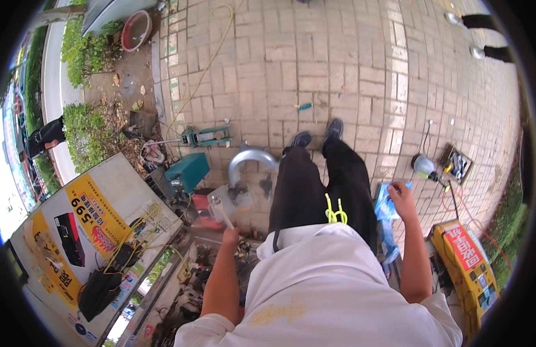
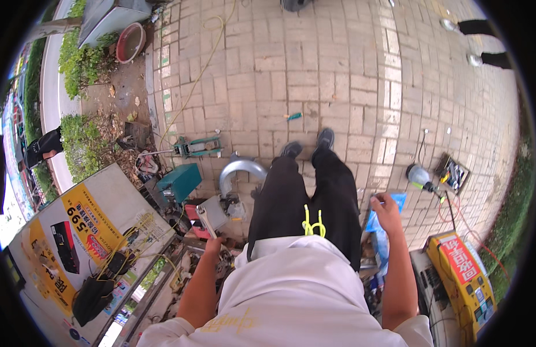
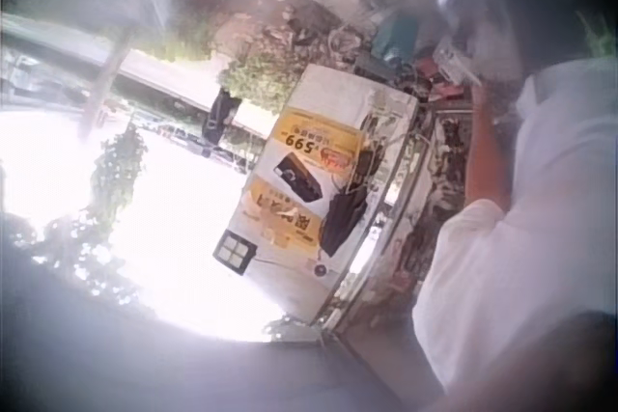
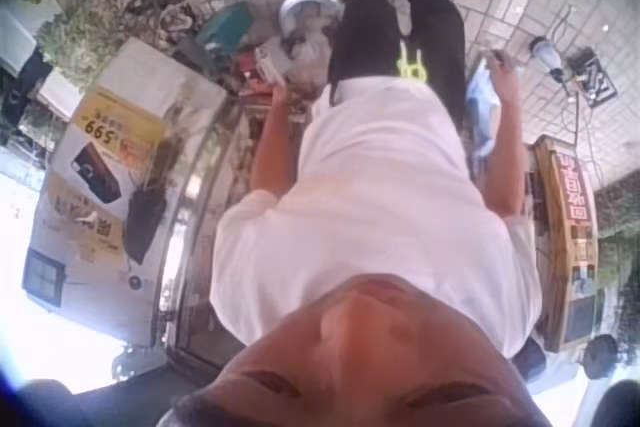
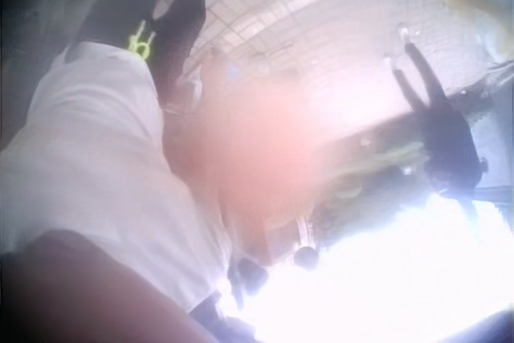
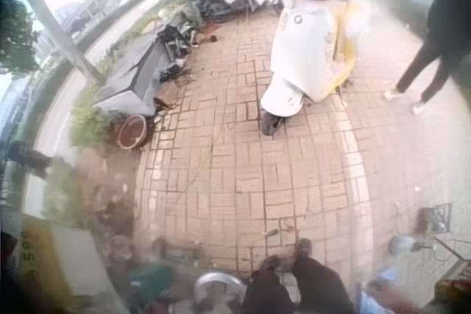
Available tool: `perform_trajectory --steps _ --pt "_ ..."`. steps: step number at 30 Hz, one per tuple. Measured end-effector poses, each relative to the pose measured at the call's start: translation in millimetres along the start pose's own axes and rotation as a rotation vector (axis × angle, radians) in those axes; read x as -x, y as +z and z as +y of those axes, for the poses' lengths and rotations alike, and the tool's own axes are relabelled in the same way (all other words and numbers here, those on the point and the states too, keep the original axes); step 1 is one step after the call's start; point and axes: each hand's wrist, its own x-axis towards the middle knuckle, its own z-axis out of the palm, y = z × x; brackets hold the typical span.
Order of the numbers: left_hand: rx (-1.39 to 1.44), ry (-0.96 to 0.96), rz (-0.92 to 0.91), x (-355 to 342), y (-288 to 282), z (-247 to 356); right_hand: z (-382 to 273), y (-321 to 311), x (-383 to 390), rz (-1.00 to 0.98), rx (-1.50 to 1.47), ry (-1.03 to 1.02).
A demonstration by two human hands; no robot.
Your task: The person removes the front wheel of a white scooter. They use a cordless impact wrench and a wrench to loosen and remove the axle nut, then use a hammer and punch to remove the axle pin. Finally, they pull the wheel off the axle.
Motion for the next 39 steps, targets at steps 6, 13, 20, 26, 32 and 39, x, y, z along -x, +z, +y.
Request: perform_trajectory --steps 6,13,20,26,32,39 --pt "0.015 -0.066 -0.016 56 62 -4 -24 -36 -71 -0.055 0.072 -0.084" --pt "0.196 0.041 0.015 87 63 39 -32 -42 -116 0.004 0.305 -0.153" --pt "0.328 -0.004 0.073 40 29 84 -117 -7 -151 -0.044 0.233 -0.292" --pt "0.143 0.084 -0.016 -43 -31 218 -201 26 -181 0.082 0.142 -0.151" --pt "-0.087 0.257 -0.091 -90 -114 433 -270 117 -190 0.082 -0.016 0.113" --pt "-0.33 0.476 -0.1 -111 -128 641 -286 192 -165 0.231 -0.172 0.115"
